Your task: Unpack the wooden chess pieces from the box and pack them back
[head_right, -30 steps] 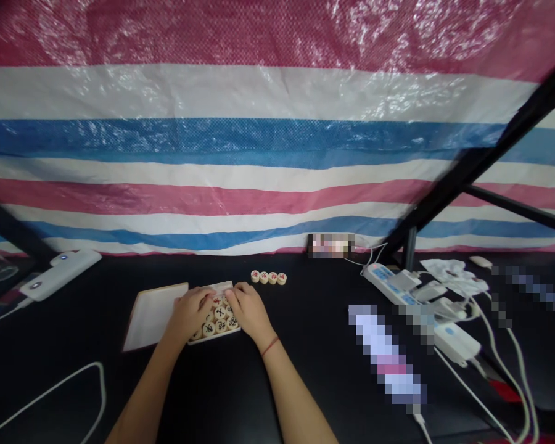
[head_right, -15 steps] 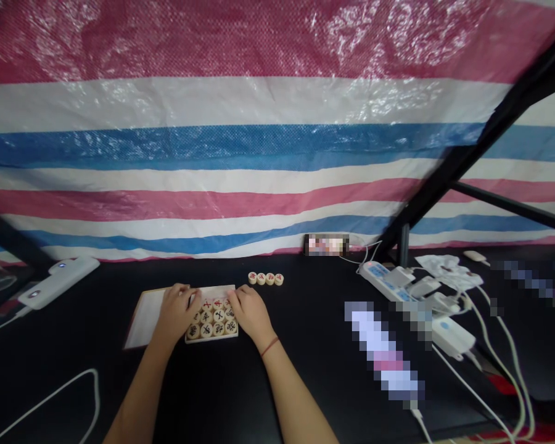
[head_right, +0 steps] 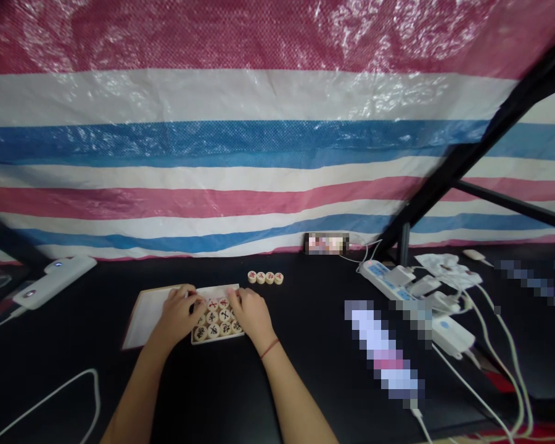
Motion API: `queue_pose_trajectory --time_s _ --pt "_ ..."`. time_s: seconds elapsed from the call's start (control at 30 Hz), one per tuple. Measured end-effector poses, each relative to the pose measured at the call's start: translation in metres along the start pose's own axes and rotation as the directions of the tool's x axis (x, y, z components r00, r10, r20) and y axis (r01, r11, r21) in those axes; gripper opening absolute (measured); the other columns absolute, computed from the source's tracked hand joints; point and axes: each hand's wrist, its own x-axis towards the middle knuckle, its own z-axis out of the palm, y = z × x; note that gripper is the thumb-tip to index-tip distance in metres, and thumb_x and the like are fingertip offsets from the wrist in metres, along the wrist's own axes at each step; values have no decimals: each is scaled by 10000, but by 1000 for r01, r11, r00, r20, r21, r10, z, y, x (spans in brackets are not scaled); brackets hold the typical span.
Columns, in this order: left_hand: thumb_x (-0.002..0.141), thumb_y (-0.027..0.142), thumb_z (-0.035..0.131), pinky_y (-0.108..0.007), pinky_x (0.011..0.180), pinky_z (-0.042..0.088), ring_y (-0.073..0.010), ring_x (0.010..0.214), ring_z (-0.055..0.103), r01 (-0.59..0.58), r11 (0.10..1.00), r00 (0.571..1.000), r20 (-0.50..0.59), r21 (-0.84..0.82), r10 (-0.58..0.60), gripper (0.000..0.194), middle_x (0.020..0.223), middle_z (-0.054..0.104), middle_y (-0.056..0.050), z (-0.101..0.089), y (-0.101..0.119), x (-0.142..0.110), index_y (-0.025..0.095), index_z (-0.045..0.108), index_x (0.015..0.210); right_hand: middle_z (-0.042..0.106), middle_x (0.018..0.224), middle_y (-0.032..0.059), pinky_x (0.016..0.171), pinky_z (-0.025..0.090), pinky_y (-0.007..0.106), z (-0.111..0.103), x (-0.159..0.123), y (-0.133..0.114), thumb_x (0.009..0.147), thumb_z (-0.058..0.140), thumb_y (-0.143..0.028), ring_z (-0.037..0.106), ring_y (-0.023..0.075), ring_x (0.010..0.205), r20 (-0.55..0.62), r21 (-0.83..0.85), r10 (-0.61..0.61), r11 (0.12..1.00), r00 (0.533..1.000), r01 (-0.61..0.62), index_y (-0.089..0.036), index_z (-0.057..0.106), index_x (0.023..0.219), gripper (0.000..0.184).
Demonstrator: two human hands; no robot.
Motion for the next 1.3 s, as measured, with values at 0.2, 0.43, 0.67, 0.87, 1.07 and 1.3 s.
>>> queue_pose_trajectory --time_s 0.2,0.43,0.67,0.87,1.07,1.3 --pt "870 311 471 -443 859 431 -284 1044 479 128 989 990 51 74 -132 276 1134 543 -88 -3 12 -5 228 733 860 671 777 37 630 325 219 0 -1 1 1004 375 -384 630 146 727 -2 20 8 1000 1000 -8 -190 630 746 411" --pt "813 258 520 -401 874 423 -253 992 506 20 1000 1000 18 23 -21 210 1022 572 -70 -7 8 -1 234 727 836 666 755 40 630 325 214 1 -1 -1 1000 389 -388 632 147 724 -26 3 29 1000 999 -29 -185 623 732 409" --pt "793 272 534 -429 825 389 -264 894 540 13 996 995 98 -83 -5 183 878 703 -23 -12 8 -3 267 709 846 665 751 43 627 341 222 3 -1 1 1000 381 -387 634 153 720 -49 12 16 1000 999 -15 -185 627 732 416" --pt "792 275 548 -406 856 409 -236 902 587 -30 972 998 54 -233 44 160 879 704 -17 -14 2 0 254 693 857 665 764 47 647 385 220 0 -1 3 998 370 -398 632 157 730 -51 35 9 999 999 -8 -186 668 789 422" --pt "816 393 568 -330 822 502 -186 857 639 9 818 998 -50 -575 -46 287 972 704 -36 -7 10 4 223 655 1031 675 1060 95 841 469 305 0 -6 -8 899 575 -360 626 207 942 -209 99 -279 948 937 304 -196 603 1203 347" --pt "777 423 641 -340 876 532 -220 999 672 127 516 986 52 -847 -157 321 1061 711 -83 7 21 4 185 624 992 676 1076 105 931 461 367 -8 -3 3 905 553 -283 608 227 1028 -310 132 -291 929 905 344 -188 645 1113 246"
